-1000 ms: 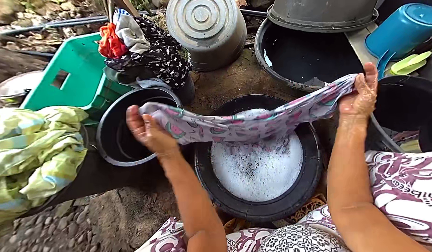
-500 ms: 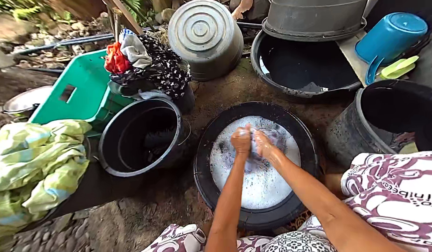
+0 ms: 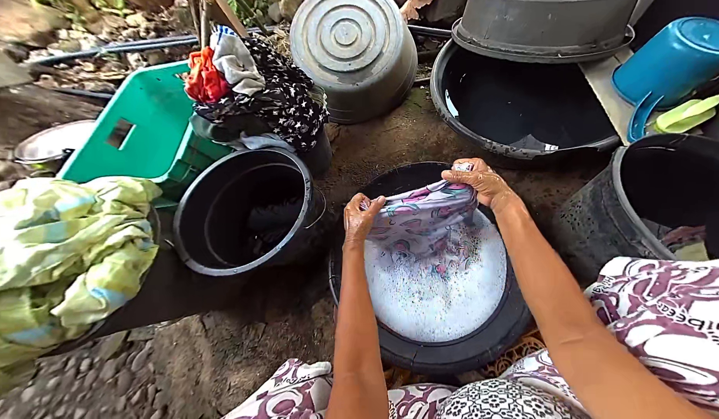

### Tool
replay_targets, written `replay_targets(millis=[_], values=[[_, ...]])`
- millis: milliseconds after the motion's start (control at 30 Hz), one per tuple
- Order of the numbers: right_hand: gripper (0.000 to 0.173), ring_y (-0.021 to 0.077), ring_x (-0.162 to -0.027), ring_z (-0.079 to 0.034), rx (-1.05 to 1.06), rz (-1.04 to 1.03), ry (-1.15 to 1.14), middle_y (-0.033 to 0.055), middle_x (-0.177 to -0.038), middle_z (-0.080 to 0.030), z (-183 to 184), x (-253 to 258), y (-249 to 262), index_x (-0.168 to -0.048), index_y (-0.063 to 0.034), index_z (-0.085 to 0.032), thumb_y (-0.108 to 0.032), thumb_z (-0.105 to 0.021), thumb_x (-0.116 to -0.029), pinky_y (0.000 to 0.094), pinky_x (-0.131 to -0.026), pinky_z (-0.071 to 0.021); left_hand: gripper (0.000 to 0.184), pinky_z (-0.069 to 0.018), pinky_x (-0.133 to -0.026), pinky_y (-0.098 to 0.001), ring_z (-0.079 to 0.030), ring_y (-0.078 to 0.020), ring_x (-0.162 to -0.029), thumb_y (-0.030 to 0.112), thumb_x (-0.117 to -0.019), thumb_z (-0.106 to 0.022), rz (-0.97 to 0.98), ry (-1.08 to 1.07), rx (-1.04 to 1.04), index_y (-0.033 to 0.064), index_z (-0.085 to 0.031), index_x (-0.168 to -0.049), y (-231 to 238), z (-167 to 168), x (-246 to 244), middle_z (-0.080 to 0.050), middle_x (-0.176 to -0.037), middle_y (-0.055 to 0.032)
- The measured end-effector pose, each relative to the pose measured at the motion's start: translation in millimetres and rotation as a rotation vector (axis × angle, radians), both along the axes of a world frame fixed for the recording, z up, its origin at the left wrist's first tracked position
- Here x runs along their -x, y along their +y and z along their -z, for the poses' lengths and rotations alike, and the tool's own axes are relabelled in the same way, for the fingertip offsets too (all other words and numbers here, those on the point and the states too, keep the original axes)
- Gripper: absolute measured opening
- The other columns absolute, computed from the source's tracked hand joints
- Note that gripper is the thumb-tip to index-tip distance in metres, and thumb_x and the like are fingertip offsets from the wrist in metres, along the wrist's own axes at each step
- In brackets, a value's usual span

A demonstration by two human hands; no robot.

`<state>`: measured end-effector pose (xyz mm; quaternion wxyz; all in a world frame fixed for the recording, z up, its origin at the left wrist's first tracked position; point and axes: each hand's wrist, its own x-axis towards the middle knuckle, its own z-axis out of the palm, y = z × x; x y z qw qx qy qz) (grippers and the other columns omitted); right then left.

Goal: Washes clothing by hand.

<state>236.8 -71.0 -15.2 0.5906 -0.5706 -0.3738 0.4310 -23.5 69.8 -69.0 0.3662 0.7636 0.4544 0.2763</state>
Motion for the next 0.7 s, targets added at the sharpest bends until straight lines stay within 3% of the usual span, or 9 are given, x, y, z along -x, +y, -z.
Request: replay_targets(millis=[67, 133, 167, 200, 267, 367, 500, 633, 700], values=[[0.023, 0.0161, -0.066, -0.056, 0.167, -0.002, -0.254, 0.0084, -0.075, -0.058, 36, -13, -2, -0.087, -0.0007, -0.059, -0.014, -0.077, -0.0872, 0.0355, -0.064, -0.051, 0.039, -0.0524, -0.09, -0.0513, -0.064, -0.0331, -0.097, 0.02, -0.0908, -0.076, 0.089, 0.04, 0.136, -0.0114, -0.061, -0.108, 1, 31, 3, -0.065, -0.102, -0.0254], [0.042, 0.0404, -0.104, -0.063, 0.458, -0.089, -0.468, 0.0306, -0.11, -0.065, 88, -4, -4, -0.113, 0.0114, -0.064, -0.018, -0.08, -0.088, 0.0568, -0.095, -0.0504, 0.049, -0.0459, -0.106, -0.0542, -0.059, -0.041, -0.122, 0.024, -0.0953, -0.071, 0.221, 0.315, 0.25, -0.0113, -0.058, -0.127, -17, 67, -6, -0.059, -0.128, -0.0321], [0.053, 0.0457, -0.124, -0.057, 0.593, -0.173, -0.55, 0.0342, -0.129, -0.06, 112, 6, -10, -0.127, 0.0122, -0.061, -0.022, -0.078, -0.0901, 0.0606, -0.108, -0.0419, 0.052, -0.0412, -0.111, -0.0576, -0.052, -0.0456, -0.131, 0.024, -0.0964, -0.07, 0.282, 0.449, 0.278, -0.0111, -0.055, -0.132, -32, 84, -11, -0.052, -0.139, -0.0349], [0.06, 0.0478, -0.134, -0.049, 0.699, -0.251, -0.611, 0.035, -0.14, -0.053, 134, 19, -18, -0.136, 0.0112, -0.056, -0.024, -0.076, -0.0912, 0.0627, -0.114, -0.0359, 0.055, -0.0392, -0.112, -0.0613, -0.048, -0.0495, -0.134, 0.023, -0.0955, -0.071, 0.323, 0.551, 0.287, -0.0105, -0.054, -0.135, -47, 98, -16, -0.047, -0.144, -0.0372], [0.065, 0.0468, -0.141, -0.044, 0.839, -0.399, -0.717, 0.0327, -0.147, -0.049, 153, 40, -33, -0.143, 0.0079, -0.051, -0.024, -0.075, -0.0914, 0.0631, -0.116, -0.0332, 0.055, -0.0394, -0.111, -0.0619, -0.049, -0.0497, -0.134, 0.023, -0.0935, -0.072, 0.402, 0.677, 0.302, -0.0085, -0.055, -0.135, -68, 113, -20, -0.047, -0.144, -0.0365], [0.062, 0.0456, -0.138, -0.046, 0.849, -0.441, -0.622, 0.0338, -0.144, -0.051, 131, 33, -36, -0.14, 0.0098, -0.053, -0.018, -0.078, -0.09, 0.0601, -0.115, -0.0348, 0.049, -0.0402, -0.11, -0.0607, -0.056, -0.0471, -0.127, 0.023, -0.092, -0.075, 0.555, 0.701, 0.343, -0.0111, -0.063, -0.125, -61, 105, -13, -0.06, -0.13, -0.0342], [0.036, 0.0427, -0.116, -0.057, 0.6, -0.271, -0.509, 0.0352, -0.12, -0.061, 82, -19, -28, -0.111, 0.0152, -0.064, -0.015, -0.073, -0.0936, 0.0568, -0.105, -0.0413, 0.051, -0.0421, -0.105, -0.0598, -0.062, -0.0425, -0.116, 0.038, -0.1048, -0.057, 0.357, 0.543, 0.399, -0.0113, -0.069, -0.111, -35, 67, 0, -0.067, -0.116, -0.0309], [0.027, 0.0292, -0.091, -0.058, 0.568, -0.216, -0.51, 0.0249, -0.099, -0.063, 55, -43, -28, -0.1, 0.0103, -0.064, -0.014, -0.075, -0.0931, 0.0481, -0.088, -0.0473, 0.044, -0.0428, -0.105, -0.0607, -0.057, -0.0455, -0.123, 0.014, -0.0892, -0.076, 0.278, 0.594, 0.279, -0.0106, -0.061, -0.122, -23, 37, -3, -0.061, -0.126, -0.033], [0.028, 0.0328, -0.098, -0.058, 0.652, -0.312, -0.583, 0.027, -0.105, -0.063, 53, -43, -30, -0.103, 0.0104, -0.065, -0.012, -0.077, -0.0912, 0.0511, -0.091, -0.0453, 0.053, -0.0436, -0.104, -0.0615, -0.056, -0.0456, -0.125, 0.001, -0.0806, -0.077, 0.324, 0.646, 0.282, -0.0089, -0.056, -0.128, -26, 36, -7, -0.058, -0.13, -0.0325]])
